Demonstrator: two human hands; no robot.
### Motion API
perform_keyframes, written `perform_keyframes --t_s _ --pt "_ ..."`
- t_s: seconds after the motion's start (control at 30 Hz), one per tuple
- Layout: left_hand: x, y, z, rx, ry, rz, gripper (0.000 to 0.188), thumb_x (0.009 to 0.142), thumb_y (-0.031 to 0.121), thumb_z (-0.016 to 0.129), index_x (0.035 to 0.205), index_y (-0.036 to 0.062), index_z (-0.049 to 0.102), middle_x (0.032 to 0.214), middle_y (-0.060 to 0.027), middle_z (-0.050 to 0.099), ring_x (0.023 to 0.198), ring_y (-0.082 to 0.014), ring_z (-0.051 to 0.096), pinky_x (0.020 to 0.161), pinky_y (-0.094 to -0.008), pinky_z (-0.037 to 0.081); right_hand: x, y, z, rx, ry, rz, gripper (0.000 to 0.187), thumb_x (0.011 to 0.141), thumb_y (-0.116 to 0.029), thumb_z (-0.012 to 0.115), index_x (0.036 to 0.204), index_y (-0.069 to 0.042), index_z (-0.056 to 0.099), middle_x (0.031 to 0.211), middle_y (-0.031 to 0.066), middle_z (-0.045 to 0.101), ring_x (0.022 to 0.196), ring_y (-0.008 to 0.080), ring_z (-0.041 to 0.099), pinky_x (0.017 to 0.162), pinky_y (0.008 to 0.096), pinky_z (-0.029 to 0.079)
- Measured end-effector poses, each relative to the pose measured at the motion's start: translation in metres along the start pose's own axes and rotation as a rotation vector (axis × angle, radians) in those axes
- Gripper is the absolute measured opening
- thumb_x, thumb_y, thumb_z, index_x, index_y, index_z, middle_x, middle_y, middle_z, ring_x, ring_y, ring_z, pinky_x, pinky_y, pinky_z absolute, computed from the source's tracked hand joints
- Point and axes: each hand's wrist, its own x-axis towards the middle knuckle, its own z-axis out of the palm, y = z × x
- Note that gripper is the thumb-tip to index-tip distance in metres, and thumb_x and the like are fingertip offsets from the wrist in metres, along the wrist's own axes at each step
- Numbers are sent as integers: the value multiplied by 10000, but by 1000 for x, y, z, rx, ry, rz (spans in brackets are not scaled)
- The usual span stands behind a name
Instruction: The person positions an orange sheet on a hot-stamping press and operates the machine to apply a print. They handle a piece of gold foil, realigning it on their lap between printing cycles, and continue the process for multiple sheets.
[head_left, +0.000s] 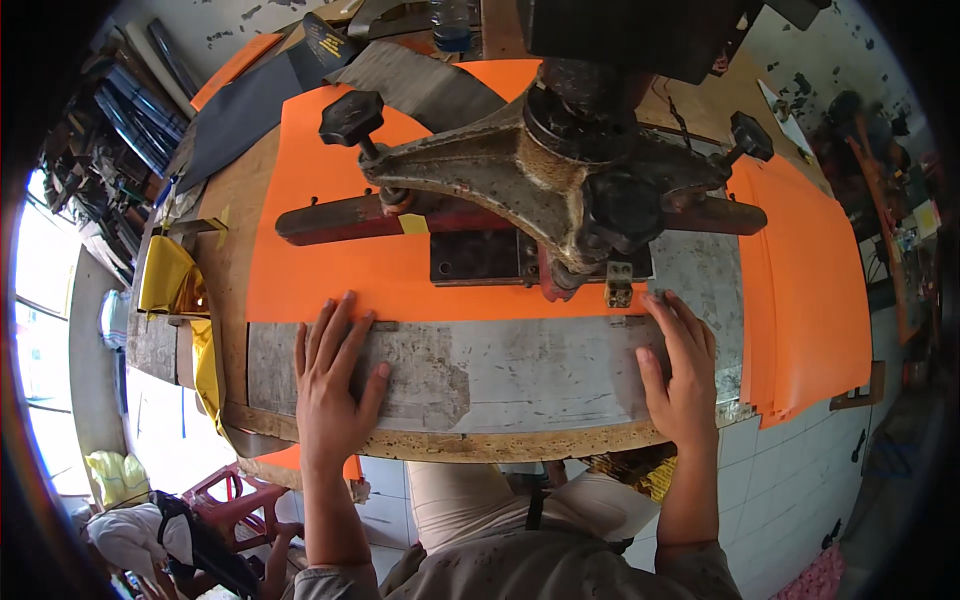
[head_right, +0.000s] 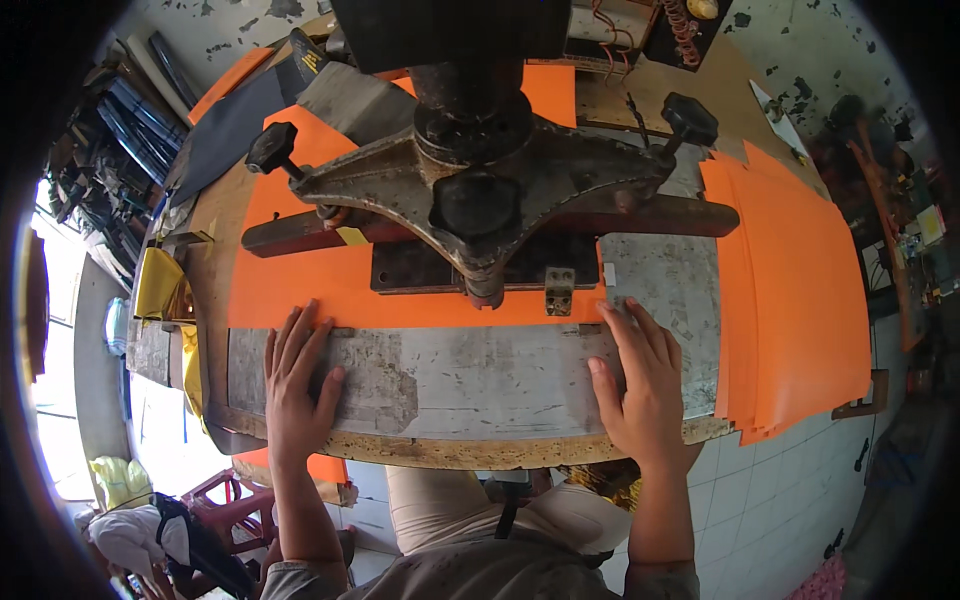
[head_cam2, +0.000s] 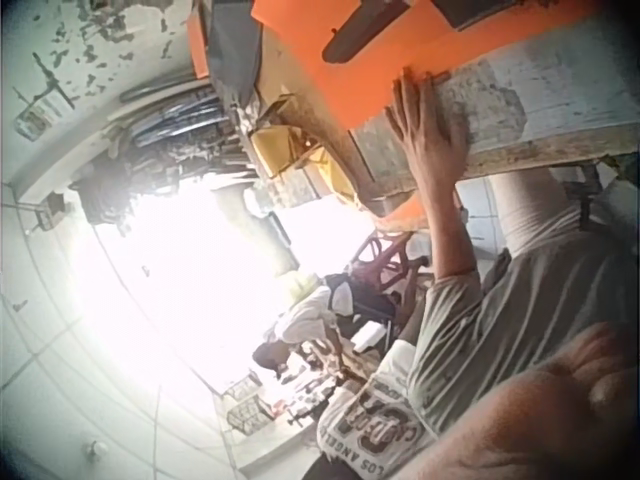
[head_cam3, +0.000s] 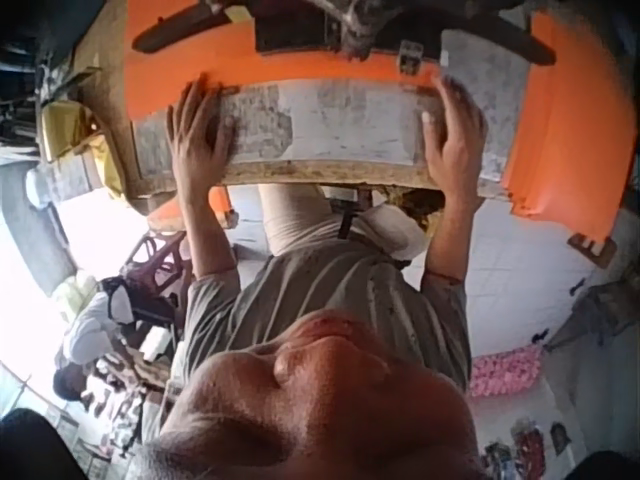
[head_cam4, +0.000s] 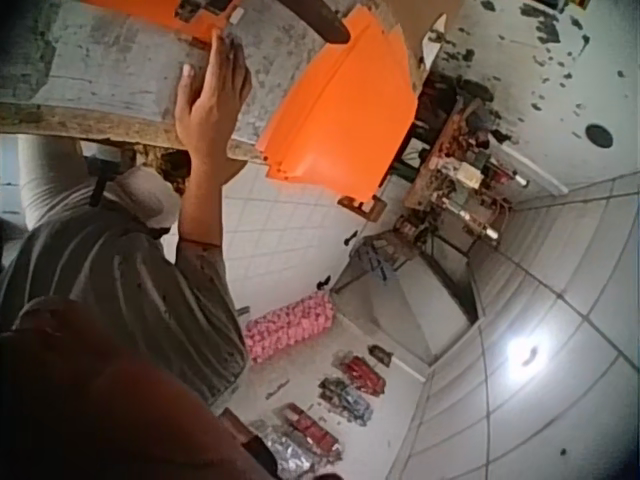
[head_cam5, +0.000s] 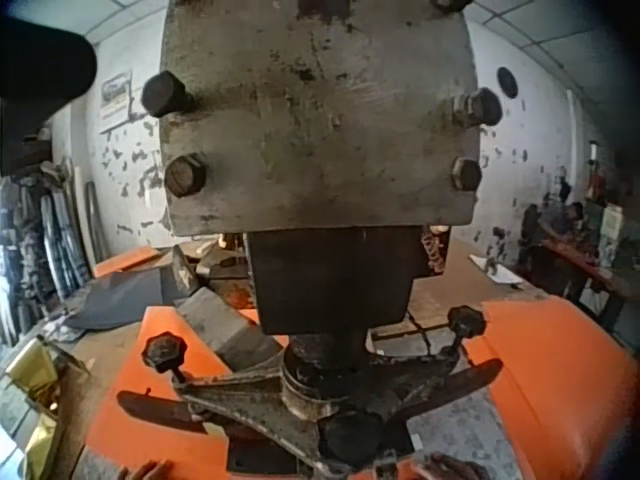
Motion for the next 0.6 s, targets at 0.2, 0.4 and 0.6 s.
perform_keyframes --t_s 0.2,0.4,0.6 --pt "-1 -1 2 2 17 14 532 938 230 651 1447 77 622 1614 -135 487 1528 -363 391 1280 -557 205 -3 -19 -2 -88 -104 -156 598 1007 -259 629 1540 -33 481 1521 171 565 1499 358 436 1189 551 326" --pt "-1 0 2 -3 22 28 521 938 221 646 1437 73 631 1614 -132 490 1530 -364 390 1278 -557 206 5 -78 17 -8 -260 -244 771 1042 -437 606 1593 41 357 1599 234 464 1548 377 357 1255 596 252" --pt "-5 1 0 -8 32 21 517 952 219 638 1448 75 622 1616 -132 487 1533 -359 387 1277 -559 206 -2 -71 24 264 -314 -427 686 1054 -378 604 1534 77 421 1606 277 411 1493 429 407 1233 576 313"
